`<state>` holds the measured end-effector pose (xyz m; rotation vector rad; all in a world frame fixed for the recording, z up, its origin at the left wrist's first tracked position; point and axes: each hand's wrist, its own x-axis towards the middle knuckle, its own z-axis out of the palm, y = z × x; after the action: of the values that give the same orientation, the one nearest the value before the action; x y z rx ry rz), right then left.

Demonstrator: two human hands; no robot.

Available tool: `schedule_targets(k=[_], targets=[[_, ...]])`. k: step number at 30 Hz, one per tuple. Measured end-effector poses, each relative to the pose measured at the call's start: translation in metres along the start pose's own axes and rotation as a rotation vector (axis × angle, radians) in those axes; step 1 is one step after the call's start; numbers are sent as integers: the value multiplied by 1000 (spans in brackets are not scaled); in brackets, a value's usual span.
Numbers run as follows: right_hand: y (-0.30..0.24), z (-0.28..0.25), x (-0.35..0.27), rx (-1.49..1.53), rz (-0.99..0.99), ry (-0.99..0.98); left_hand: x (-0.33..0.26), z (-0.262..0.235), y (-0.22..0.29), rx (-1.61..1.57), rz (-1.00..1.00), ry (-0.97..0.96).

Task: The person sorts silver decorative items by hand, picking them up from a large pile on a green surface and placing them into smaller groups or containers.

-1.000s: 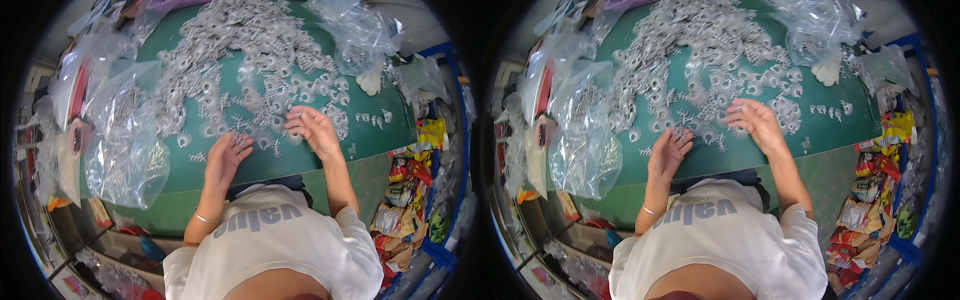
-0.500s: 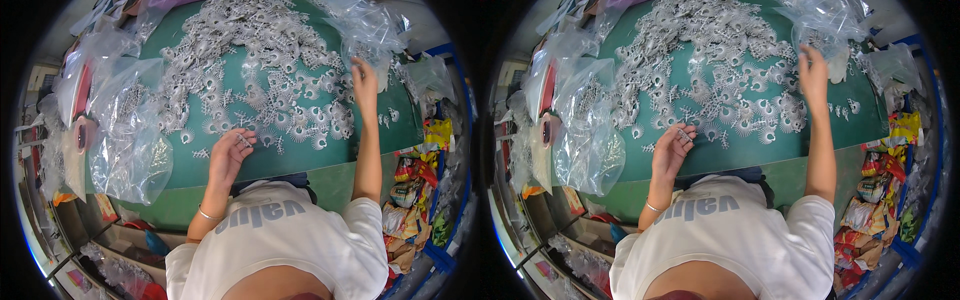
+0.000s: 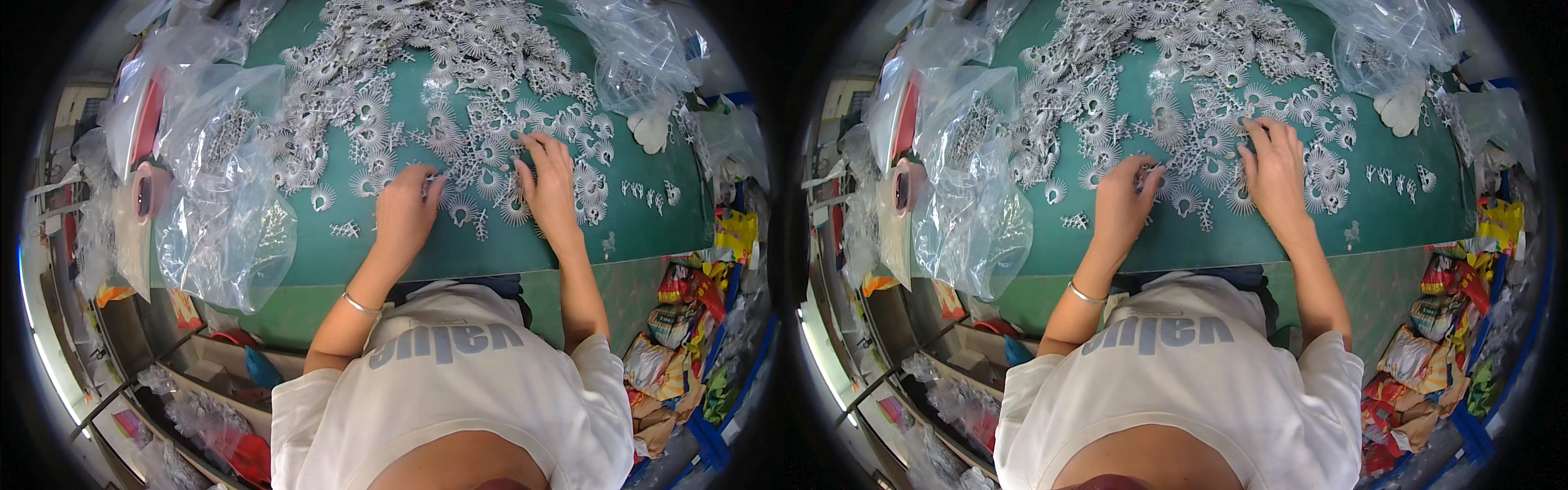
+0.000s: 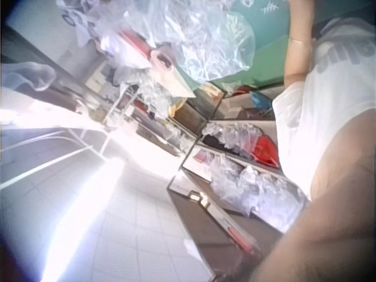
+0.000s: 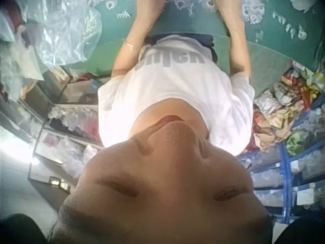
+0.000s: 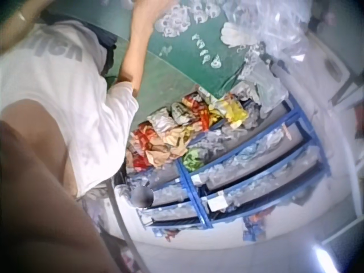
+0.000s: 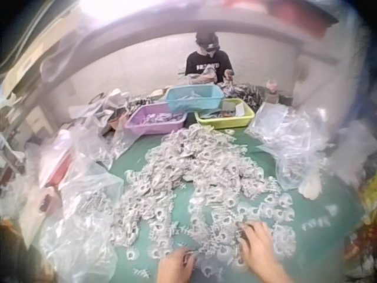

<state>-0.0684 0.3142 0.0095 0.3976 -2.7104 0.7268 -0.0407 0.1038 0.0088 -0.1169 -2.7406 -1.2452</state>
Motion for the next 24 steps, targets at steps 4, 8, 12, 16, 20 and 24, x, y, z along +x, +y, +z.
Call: schedule_targets(k=[4,8,12,16,20,24], targets=[[-23,12,12,190,-126,31,8,19,2,107,80,49],[-23,30,10,124,-41,-77,2,13,-2,109,99,39],[-14,24,6,542,227,3,-3,5,-9,-276,-85,58],[-14,15,-3,950,602,-111,-3,-1,-8,-759,-416,-34],[-14,4,-4,1307,655,-292,-3,-12,0,-979,-632,-172],[-23,3,-6,1588,763,-306,-5,-14,6,-950,-648,-182]])
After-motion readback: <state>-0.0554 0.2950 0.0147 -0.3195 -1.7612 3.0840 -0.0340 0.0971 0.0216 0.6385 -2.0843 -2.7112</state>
